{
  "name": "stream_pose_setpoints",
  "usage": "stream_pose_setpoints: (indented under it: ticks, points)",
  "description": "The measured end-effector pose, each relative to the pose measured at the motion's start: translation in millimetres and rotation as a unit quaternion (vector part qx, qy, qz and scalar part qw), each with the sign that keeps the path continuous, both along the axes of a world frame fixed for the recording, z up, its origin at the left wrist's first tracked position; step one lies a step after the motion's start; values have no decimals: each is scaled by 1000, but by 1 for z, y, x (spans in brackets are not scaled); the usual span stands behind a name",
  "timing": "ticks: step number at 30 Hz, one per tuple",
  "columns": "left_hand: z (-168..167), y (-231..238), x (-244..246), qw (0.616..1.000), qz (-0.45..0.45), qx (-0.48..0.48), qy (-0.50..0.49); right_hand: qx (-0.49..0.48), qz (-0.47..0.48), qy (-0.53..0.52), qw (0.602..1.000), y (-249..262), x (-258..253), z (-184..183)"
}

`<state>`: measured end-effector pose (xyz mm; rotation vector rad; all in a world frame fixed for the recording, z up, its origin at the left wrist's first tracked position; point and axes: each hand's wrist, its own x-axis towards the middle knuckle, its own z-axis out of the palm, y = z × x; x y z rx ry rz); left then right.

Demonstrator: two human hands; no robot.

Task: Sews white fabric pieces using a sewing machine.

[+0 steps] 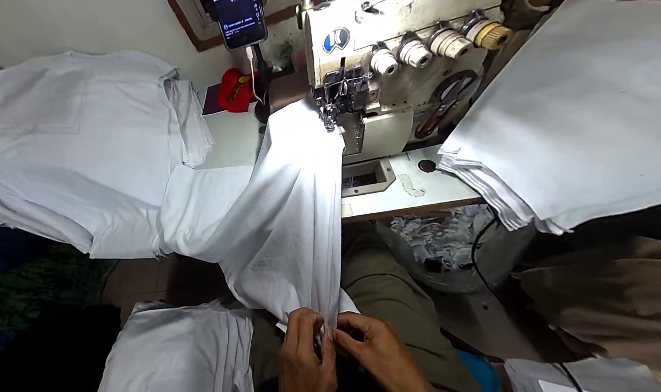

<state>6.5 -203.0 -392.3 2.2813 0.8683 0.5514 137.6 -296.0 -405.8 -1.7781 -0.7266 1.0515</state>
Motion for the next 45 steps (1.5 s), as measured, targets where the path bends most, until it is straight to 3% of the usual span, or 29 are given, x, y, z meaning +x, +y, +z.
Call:
stream_pose_setpoints:
  ticks: [3, 5, 6, 8, 9, 10, 13, 15, 17, 19, 21, 23, 26, 28, 30, 32, 33, 35, 37, 40, 41, 43, 45]
  points:
    - [-6, 6, -3, 1000, 2, -11, -29, 21, -38, -1, 999, -2, -4, -1]
    - [4, 9, -5, 991, 24, -118, -54, 46, -105, 61, 992, -1, -5, 6]
    - [11, 12, -6, 970, 54, -220, -86, 64, -147, 108, 981, 0, -4, 10]
    - [27, 24, -5, 880, 148, -416, -172, 94, -221, 164, 957, 5, 5, 14]
    - [35, 33, -5, 845, 185, -458, -205, 94, -246, 150, 953, 6, 11, 17]
    - [42, 42, -5, 836, 207, -453, -228, 89, -267, 109, 953, 8, 15, 20]
    - [60, 61, -2, 883, 192, -347, -252, 110, -241, -143, 954, 14, 21, 21]
    - [57, 60, -1, 920, 141, -287, -228, 163, -119, -263, 943, 22, 21, 15]
    - [45, 51, -8, 942, 112, -268, -167, 167, 73, -268, 946, 25, 13, 4]
    - [26, 40, -22, 963, 106, -234, -81, 128, 188, -279, 933, 25, 1, -12]
    - [5, 29, -42, 978, 112, -174, -33, 128, 170, -327, 921, 17, -6, -28]
    - [-5, 23, -55, 980, 129, -147, -47, 186, 87, -375, 904, 4, 1, -27]
    - [6, 31, -55, 972, 136, -136, -136, 265, 12, -336, 904, -28, 21, 20]
    - [25, 41, -49, 966, 111, -134, -193, 280, 18, -317, 906, -55, 30, 43]
    - [40, 46, -40, 968, 72, -123, -208, 247, 70, -295, 920, -77, 36, 42]
    - [42, 42, -35, 976, 28, -104, -187, 148, 139, -239, 949, -88, 47, 29]
    - [41, 38, -34, 980, 9, -95, -173, 121, 115, -206, 964, -88, 54, 26]
    - [37, 31, -33, 985, -20, -74, -158, 110, -81, -169, 976, -70, 68, 25]
    - [35, 21, -35, 986, -38, -58, -152, 75, -241, -141, 957, -30, 80, 21]
    - [37, 16, -28, 986, -51, -34, -158, 47, -221, 41, 973, 26, 86, 1]
    - [40, 15, -28, 986, -53, -21, -158, 31, -192, 50, 980, 33, 75, 3]
    - [49, 16, -29, 986, -59, 30, -155, 42, -146, -77, 985, 26, 34, 27]
    - [64, 8, -36, 983, -77, 88, -143, 122, -126, -199, 964, -4, -13, 60]
